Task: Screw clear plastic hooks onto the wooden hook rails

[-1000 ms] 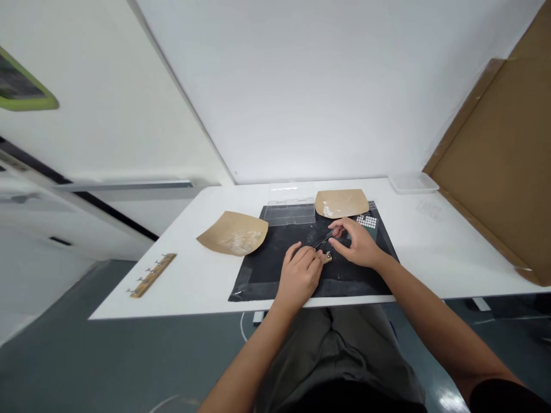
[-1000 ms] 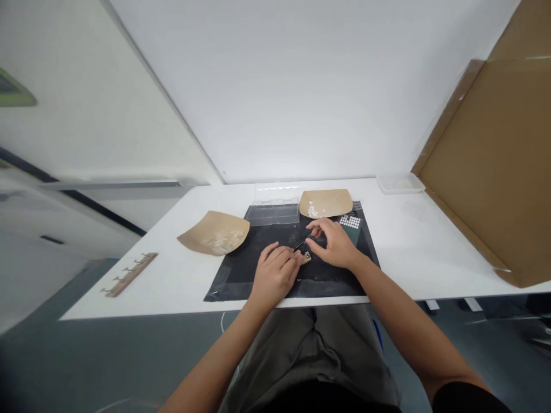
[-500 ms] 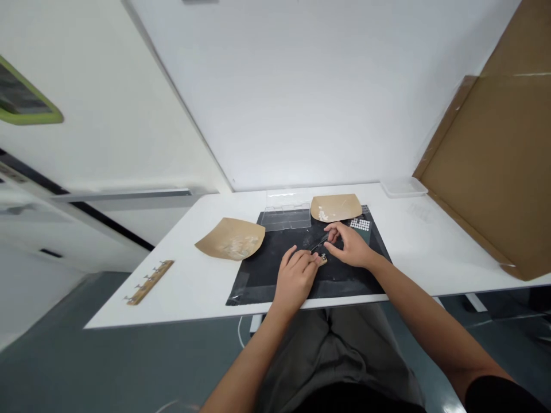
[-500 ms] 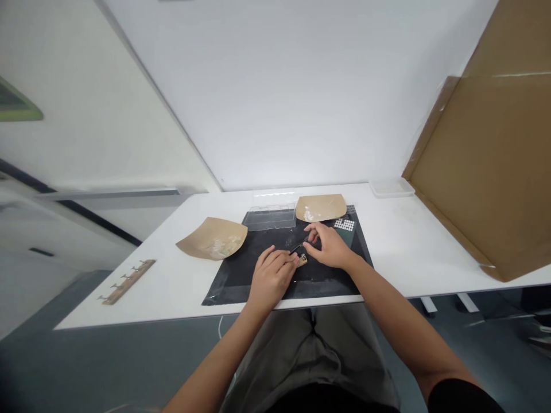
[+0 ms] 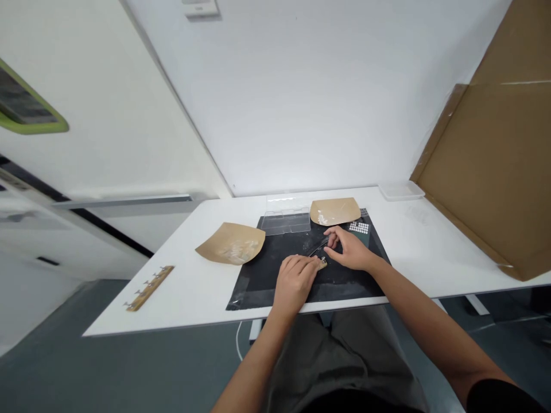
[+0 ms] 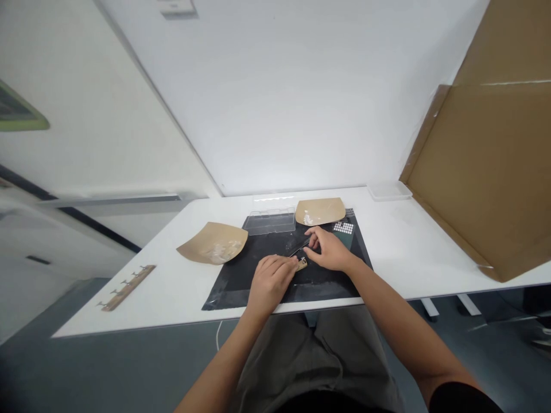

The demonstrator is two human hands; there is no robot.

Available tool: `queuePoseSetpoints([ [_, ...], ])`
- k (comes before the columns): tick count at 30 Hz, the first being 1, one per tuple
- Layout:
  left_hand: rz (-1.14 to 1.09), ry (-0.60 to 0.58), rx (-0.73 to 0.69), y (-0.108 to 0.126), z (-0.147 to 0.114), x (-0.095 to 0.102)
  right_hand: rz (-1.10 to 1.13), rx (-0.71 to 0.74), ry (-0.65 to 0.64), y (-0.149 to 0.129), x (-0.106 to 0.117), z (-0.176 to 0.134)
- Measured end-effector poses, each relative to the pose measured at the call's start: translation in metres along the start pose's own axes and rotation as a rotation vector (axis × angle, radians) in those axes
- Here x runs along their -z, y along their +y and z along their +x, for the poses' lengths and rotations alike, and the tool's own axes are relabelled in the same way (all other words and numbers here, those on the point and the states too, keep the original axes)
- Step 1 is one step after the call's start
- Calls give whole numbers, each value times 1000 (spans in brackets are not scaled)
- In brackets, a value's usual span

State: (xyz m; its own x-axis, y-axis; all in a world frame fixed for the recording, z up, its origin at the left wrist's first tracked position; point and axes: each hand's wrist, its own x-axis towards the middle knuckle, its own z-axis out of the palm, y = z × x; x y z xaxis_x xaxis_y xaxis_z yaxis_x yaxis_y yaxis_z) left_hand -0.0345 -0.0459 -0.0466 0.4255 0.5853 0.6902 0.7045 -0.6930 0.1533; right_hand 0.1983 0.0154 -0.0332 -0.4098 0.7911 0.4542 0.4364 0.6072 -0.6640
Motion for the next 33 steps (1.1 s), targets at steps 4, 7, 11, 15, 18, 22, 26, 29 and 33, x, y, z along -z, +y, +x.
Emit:
queuePoseSetpoints([
  [4, -38, 15, 17, -3, 1, -3, -3, 0, -11, 1, 0, 0],
  [7, -71, 13, 16, -4, 0, -5, -6, 3, -22, 3, -1, -1],
  [11, -103, 14, 33, -5, -1, -6, -18, 4, -36, 5, -1, -1],
  [15, -119, 30, 61, -6, -3, -8, -31, 20, -49, 4, -1, -1],
  [18, -130, 27, 78, -8, -4, -9, -38, 36, -58, 3, 0, -1],
  [22, -156, 4, 102, -9, -3, -8, -50, 48, -69, 1, 1, -1],
  [26, -169, -3, 142, -10, -3, -9, -69, 52, -79, 1, 1, -1],
  [29, -169, -10, 149, -11, -4, -9, -100, 56, -89, 4, 2, 1],
  [33, -154, -11, 158, -7, -2, -4, -166, 81, -131, 14, 4, 5],
])
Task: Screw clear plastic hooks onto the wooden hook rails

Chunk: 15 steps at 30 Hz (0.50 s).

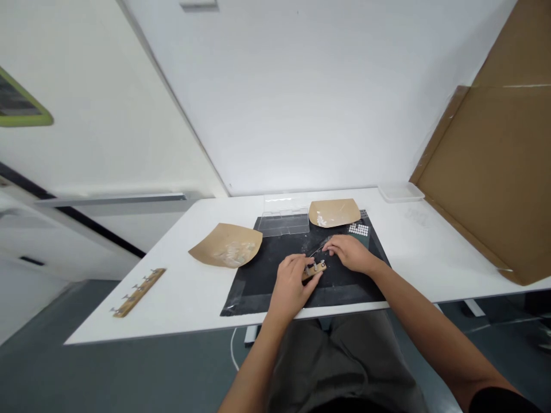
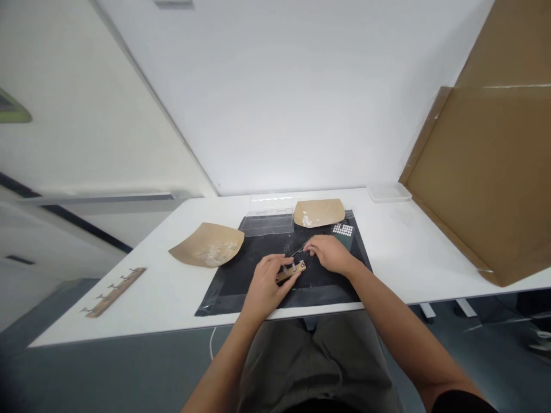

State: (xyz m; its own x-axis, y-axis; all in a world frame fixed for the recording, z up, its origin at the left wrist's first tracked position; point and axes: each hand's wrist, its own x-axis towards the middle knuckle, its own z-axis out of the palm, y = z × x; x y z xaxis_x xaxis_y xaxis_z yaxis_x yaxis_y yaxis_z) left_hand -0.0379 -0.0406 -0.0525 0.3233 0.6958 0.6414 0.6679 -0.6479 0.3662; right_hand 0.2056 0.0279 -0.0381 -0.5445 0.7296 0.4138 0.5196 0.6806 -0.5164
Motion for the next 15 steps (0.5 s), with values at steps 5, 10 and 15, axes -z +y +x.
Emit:
queuePoseSetpoints([
  [5, 31, 67, 0, 10, 4, 9, -98, -8, -33, 3, -3, -1],
  [10, 53, 134, 13, 13, 6, 12, -199, -57, -19, -7, -7, 1],
  [15, 89, 146, 41, 14, 5, 11, -230, -76, -25, -7, -10, 5],
])
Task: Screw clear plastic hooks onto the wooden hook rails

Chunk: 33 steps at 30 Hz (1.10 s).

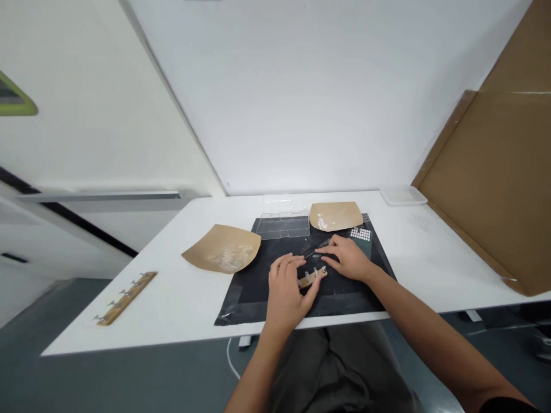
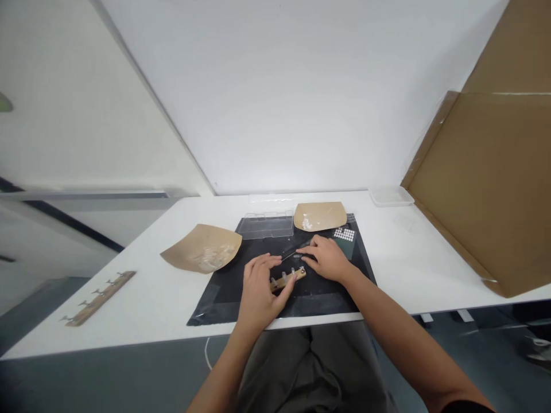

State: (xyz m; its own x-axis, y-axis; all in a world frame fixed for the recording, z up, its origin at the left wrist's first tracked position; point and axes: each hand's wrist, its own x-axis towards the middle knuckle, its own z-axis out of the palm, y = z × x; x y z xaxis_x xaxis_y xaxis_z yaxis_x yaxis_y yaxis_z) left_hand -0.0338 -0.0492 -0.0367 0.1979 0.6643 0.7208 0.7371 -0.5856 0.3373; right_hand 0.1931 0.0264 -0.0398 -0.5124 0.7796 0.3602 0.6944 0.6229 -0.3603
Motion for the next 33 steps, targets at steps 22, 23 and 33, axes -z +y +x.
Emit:
queuePoseSetpoints([
  [22, -16, -82, -21, 9, 1, 6, 810, -256, 67, -29, 24, -8],
  [23, -20, -77, -20, 10, 2, 8, 891, -245, 53, -34, 24, -8],
  [33, -183, -663, -202, -11, 83, 38, 931, -336, 191, -36, 31, -8],
])
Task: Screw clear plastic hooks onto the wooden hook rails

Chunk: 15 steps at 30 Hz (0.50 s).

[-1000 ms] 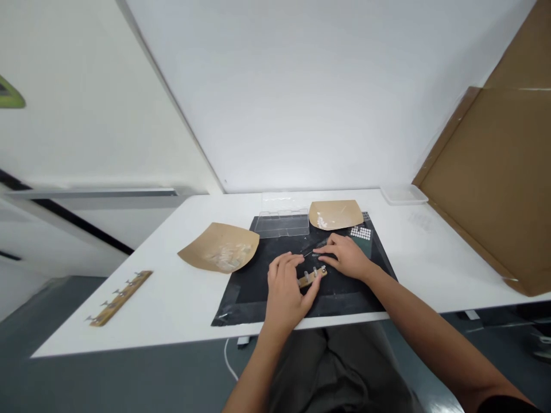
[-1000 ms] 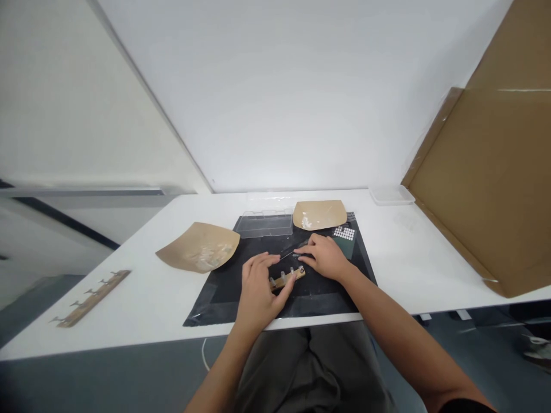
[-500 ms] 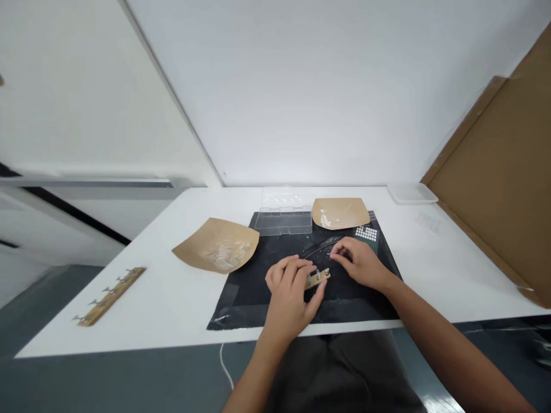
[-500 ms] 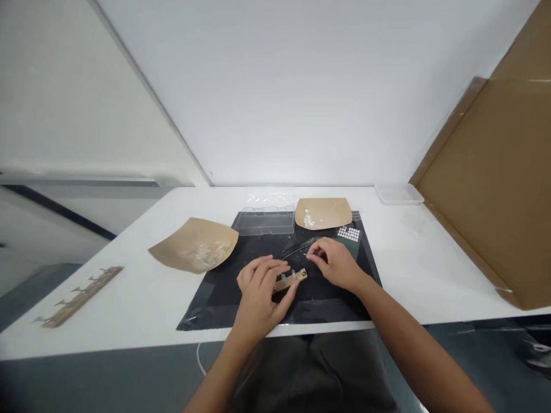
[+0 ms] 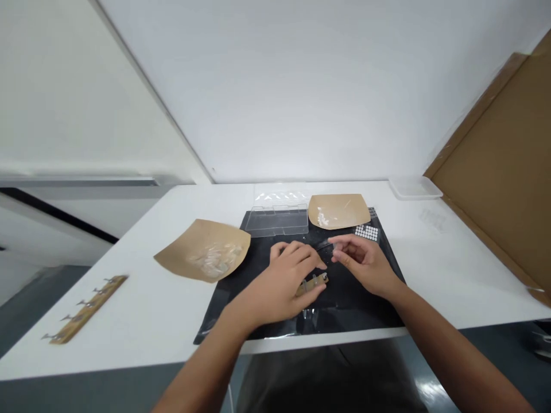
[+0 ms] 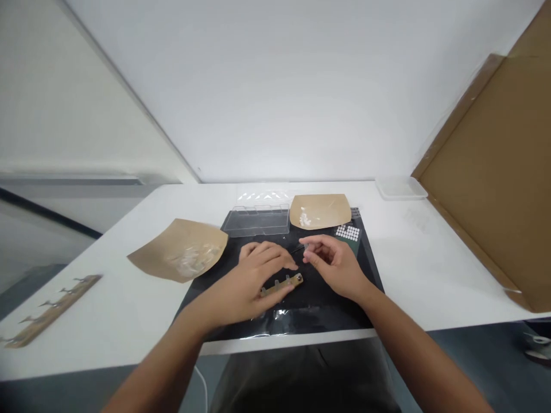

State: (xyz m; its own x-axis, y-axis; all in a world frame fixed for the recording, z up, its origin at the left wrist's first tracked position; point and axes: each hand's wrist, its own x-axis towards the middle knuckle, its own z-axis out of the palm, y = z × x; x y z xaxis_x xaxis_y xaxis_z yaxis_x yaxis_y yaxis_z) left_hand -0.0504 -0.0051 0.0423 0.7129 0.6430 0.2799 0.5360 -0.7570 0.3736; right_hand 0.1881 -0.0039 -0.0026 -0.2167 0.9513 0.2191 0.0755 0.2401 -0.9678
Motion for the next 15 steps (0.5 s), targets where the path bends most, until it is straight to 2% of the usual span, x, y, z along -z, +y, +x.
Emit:
queuePoseSetpoints([
  [4, -180, -135, -101, -22, 26, 15, -147, 45, -34, -2, -1, -3],
  [7, -306, -179, -126, -37, 35, 13, -233, 98, -40, -7, 4, 0],
  [11, -403, -180, -115, -52, 35, 3, -395, 100, -36, -16, 27, 12],
  [12, -417, -174, -113, -54, 34, 1, -426, 88, -71, -18, 34, 16],
  [15, -451, -172, -116, -57, 34, -5, -425, 27, -285, -19, 44, 24],
])
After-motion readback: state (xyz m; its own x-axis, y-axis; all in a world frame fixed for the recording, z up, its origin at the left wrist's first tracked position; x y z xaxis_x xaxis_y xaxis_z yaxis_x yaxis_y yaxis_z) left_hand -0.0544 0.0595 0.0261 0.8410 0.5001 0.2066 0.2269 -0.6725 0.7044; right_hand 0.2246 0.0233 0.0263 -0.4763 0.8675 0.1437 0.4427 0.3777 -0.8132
